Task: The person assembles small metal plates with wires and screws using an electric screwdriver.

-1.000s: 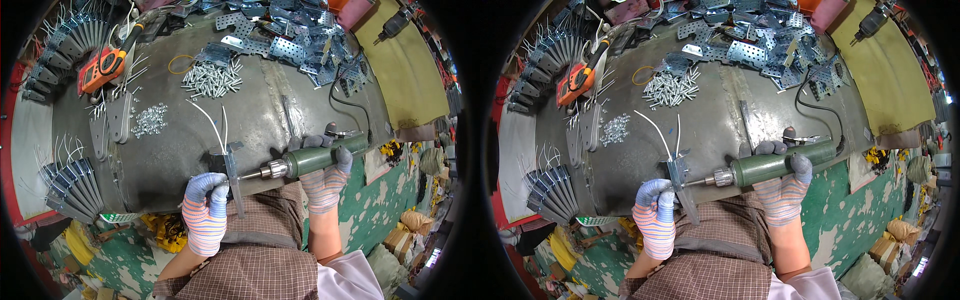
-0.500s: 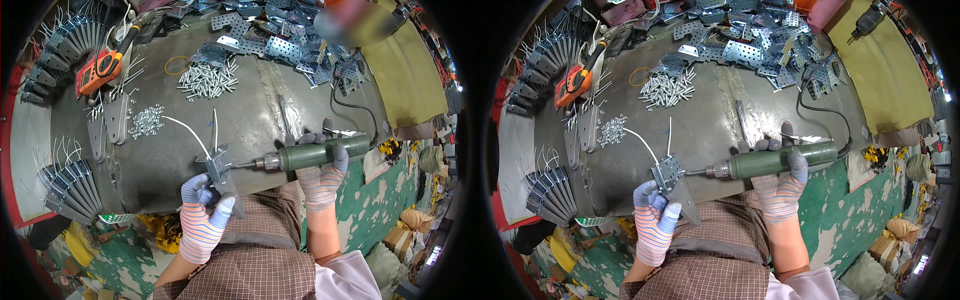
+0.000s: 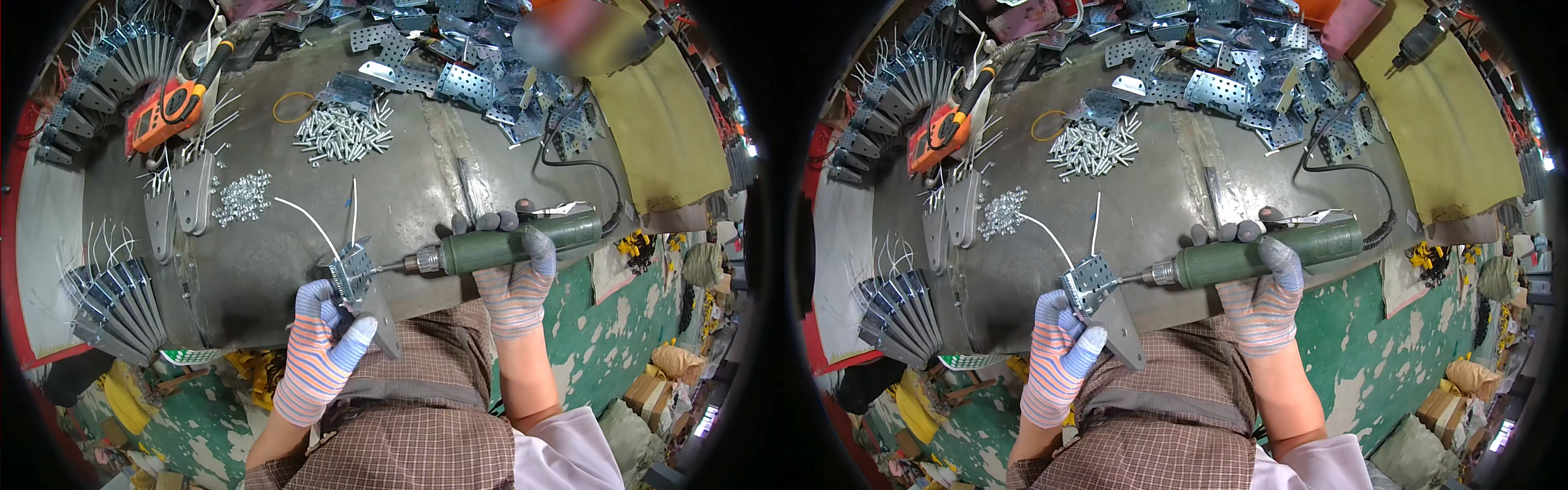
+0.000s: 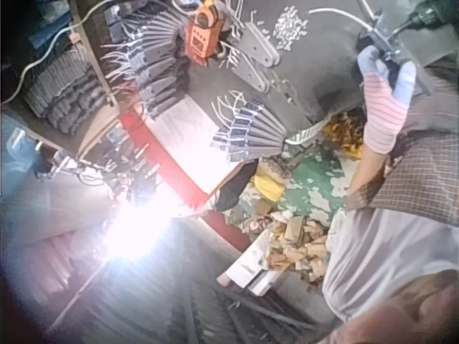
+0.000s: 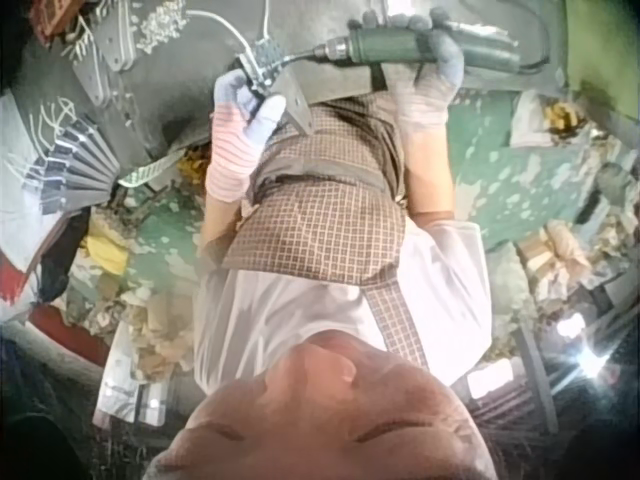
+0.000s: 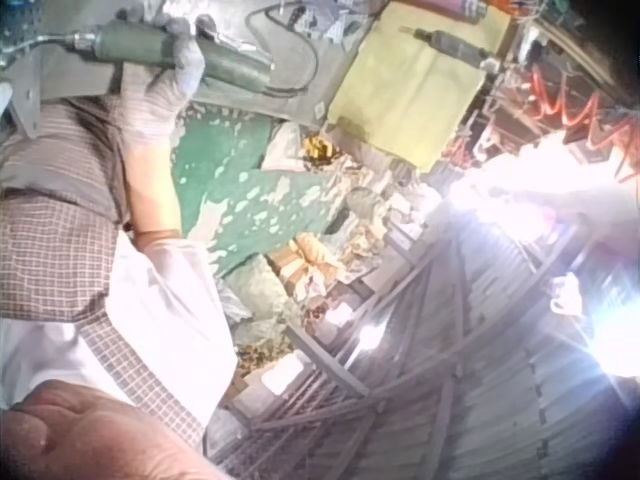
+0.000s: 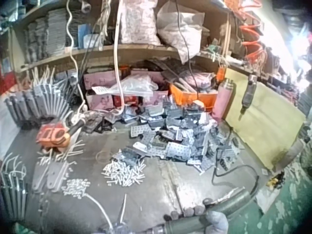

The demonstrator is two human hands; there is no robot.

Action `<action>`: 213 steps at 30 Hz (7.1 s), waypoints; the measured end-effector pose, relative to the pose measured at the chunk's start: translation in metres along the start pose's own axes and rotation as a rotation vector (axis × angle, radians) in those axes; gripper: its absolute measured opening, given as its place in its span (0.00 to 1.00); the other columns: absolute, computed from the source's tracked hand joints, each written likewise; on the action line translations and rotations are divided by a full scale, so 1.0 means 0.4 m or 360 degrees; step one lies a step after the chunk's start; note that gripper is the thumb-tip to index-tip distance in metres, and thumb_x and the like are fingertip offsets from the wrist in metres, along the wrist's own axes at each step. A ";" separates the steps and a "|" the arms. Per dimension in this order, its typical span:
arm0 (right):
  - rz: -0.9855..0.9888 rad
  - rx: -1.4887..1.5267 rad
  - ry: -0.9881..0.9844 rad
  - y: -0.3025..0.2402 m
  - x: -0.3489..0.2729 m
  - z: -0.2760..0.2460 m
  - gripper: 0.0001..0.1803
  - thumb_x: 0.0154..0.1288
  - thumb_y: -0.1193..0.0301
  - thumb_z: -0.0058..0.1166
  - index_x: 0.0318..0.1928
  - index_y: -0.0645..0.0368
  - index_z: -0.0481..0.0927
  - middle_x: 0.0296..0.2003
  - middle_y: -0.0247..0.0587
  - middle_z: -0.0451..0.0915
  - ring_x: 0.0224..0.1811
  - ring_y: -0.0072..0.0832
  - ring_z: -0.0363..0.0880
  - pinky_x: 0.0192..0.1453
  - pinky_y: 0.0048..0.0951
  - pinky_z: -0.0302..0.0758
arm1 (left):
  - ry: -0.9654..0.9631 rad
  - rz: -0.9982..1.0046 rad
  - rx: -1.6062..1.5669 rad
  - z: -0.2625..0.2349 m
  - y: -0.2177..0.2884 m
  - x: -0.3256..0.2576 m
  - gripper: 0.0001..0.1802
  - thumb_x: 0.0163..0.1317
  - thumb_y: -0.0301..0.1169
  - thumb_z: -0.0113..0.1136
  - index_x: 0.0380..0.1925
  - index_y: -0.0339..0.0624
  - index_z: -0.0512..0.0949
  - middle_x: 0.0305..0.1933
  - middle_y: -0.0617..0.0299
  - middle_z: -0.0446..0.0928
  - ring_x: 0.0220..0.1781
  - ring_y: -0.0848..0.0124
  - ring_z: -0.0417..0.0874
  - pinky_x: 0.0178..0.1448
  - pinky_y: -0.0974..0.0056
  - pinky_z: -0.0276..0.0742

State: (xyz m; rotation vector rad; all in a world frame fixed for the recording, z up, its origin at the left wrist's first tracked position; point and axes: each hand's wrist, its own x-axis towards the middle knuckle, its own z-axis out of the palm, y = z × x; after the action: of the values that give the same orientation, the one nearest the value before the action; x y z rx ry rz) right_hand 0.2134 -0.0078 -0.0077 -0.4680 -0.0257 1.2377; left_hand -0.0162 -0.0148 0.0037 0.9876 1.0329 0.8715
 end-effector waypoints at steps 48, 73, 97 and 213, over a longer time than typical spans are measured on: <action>0.0147 0.0268 0.0070 -0.050 -0.035 0.001 0.29 0.53 0.71 0.60 0.59 0.54 0.71 0.36 0.36 0.79 0.47 0.33 0.77 0.72 0.58 0.53 | 0.0194 0.0008 -0.0353 0.006 -0.011 0.035 0.06 0.59 0.21 0.63 0.37 0.35 0.79 0.35 0.63 0.81 0.34 0.80 0.80 0.40 0.75 0.79; 0.0034 0.0154 -0.0019 -0.040 -0.034 0.020 0.28 0.51 0.70 0.63 0.55 0.51 0.73 0.35 0.33 0.76 0.44 0.33 0.75 0.69 0.59 0.57 | 0.0527 0.0438 0.0311 0.061 -0.016 0.011 0.09 0.60 0.29 0.66 0.37 0.39 0.78 0.33 0.66 0.79 0.33 0.82 0.77 0.38 0.75 0.73; -0.1094 -0.4126 -0.0523 -0.163 0.135 0.067 0.36 0.52 0.70 0.63 0.64 0.46 0.69 0.43 0.51 0.76 0.44 0.49 0.76 0.49 0.44 0.74 | 0.0477 0.1074 0.2105 -0.052 0.018 0.045 0.19 0.48 0.43 0.67 0.36 0.51 0.73 0.56 0.52 0.71 0.51 0.53 0.71 0.60 0.45 0.64; -0.1413 -0.3679 -0.1231 0.154 0.269 0.157 0.07 0.54 0.68 0.56 0.34 0.54 0.82 0.34 0.40 0.77 0.42 0.40 0.75 0.45 0.40 0.70 | 0.0439 -0.0146 -0.0940 -0.125 -0.001 0.088 0.22 0.68 0.45 0.49 0.48 0.37 0.73 0.37 0.49 0.80 0.29 0.57 0.83 0.27 0.56 0.83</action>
State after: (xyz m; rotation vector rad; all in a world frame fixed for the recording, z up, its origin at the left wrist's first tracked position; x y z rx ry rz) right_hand 0.1775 0.1262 0.0023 -1.5734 -2.2051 -0.1455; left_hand -0.0541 0.0290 -0.0163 0.3263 0.9565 1.1686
